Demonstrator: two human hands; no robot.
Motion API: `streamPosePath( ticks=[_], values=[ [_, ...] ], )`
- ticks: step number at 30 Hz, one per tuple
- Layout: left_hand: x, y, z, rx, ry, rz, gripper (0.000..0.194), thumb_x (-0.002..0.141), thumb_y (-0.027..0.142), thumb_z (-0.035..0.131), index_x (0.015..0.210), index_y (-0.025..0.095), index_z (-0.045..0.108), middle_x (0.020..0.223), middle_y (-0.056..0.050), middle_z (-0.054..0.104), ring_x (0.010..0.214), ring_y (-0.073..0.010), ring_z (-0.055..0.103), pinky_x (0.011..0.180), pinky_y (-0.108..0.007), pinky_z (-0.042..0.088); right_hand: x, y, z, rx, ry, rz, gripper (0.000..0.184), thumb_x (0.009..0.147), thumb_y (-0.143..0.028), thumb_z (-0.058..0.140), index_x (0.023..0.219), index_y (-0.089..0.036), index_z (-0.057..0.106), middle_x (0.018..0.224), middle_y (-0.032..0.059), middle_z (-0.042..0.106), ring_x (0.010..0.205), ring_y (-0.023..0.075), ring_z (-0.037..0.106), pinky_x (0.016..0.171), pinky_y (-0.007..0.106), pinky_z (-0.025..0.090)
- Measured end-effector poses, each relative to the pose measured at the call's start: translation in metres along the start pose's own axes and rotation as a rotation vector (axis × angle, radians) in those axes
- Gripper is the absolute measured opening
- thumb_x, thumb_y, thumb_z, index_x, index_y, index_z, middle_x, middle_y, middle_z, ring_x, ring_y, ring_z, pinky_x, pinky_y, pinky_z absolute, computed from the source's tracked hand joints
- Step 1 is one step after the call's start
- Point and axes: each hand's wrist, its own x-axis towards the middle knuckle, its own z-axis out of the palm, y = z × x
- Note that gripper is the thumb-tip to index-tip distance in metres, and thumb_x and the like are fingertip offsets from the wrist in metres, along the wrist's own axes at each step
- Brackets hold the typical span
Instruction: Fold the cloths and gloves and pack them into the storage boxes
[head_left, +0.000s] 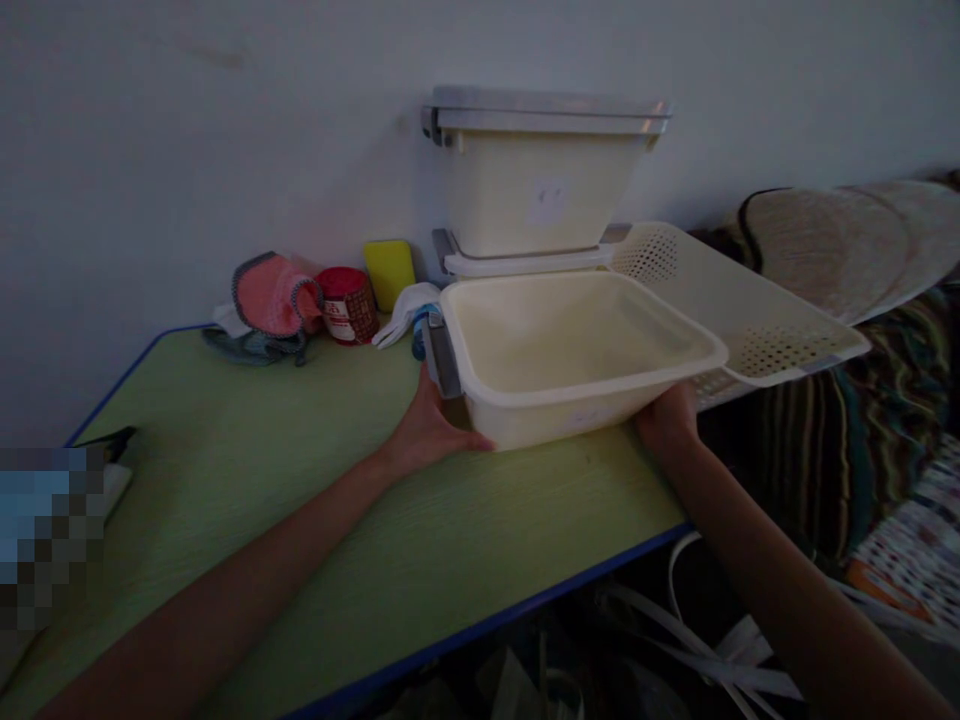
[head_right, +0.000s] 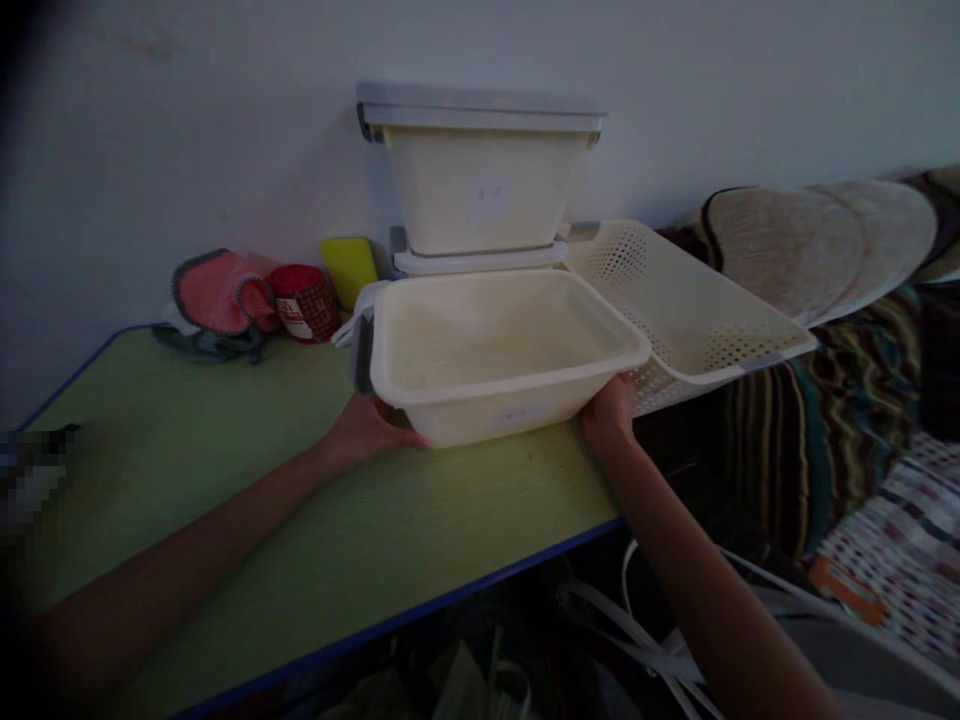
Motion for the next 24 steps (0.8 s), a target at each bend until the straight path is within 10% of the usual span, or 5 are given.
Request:
streamPosePath(
  ticks=[24],
  values=[
    [0.001, -0.019, -0.001, 0.181, -0.018, 0.052, 0.061, 0.06, 0.029, 0.076, 0.115, 0.016, 0.052, 0.126, -0.013, 0.054, 0.117, -0.0295, 0.048, 0.102, -0.049, 0.033, -0.009, -0.016, 0.017, 0.138, 0.155, 0.063, 0.006, 0.061, -0.019, 0.047, 0.063, -0.02, 0.053, 0.065, -0.0019, 0.058, 0.072, 0.014, 0.059, 0.073, 0.029, 0.051]
  ],
)
